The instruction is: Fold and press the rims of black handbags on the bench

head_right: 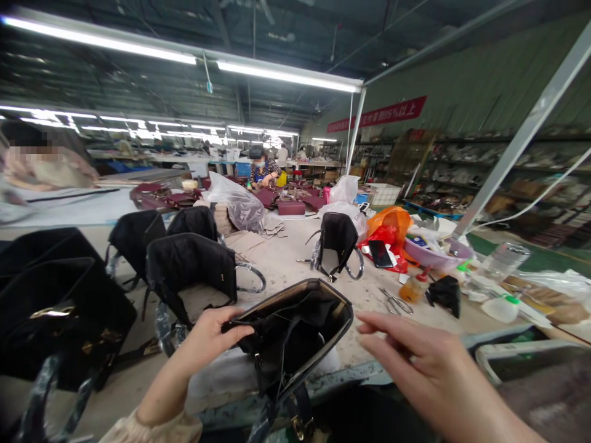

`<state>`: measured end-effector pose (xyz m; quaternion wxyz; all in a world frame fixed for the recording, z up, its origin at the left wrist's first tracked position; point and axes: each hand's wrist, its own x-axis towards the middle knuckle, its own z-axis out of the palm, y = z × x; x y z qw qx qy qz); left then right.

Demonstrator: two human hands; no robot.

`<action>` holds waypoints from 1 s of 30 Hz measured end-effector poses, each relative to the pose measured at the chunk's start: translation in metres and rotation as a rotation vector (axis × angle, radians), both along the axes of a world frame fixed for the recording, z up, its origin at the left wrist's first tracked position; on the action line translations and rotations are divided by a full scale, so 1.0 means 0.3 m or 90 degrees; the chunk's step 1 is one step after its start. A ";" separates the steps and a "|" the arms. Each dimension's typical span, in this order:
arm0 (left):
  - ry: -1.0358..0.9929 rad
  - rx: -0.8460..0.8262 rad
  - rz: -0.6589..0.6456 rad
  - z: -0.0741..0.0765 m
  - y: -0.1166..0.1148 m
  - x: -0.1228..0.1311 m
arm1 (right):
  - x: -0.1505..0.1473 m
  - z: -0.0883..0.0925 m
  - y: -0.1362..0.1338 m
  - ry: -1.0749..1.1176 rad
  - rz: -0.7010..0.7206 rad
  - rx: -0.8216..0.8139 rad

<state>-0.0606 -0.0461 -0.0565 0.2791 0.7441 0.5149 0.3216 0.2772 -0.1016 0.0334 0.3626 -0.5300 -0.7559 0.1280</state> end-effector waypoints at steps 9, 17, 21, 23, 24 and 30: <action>-0.005 0.006 -0.007 0.013 -0.014 0.003 | -0.436 0.014 0.190 -0.391 0.169 -0.125; 0.006 0.019 -0.008 0.012 -0.015 -0.003 | -0.408 0.101 0.258 0.079 0.170 -0.099; 0.006 0.023 -0.004 0.011 -0.012 0.000 | -0.400 0.074 0.292 -0.089 0.210 -0.190; 0.009 0.023 -0.003 0.009 -0.011 0.002 | -0.409 0.058 0.287 -0.220 0.239 -0.194; 0.011 0.024 -0.004 0.008 -0.010 0.002 | -0.416 0.053 0.281 -0.276 0.239 -0.187; 0.009 0.037 -0.009 -0.003 -0.005 0.004 | -0.485 0.014 0.276 -0.423 0.174 -0.201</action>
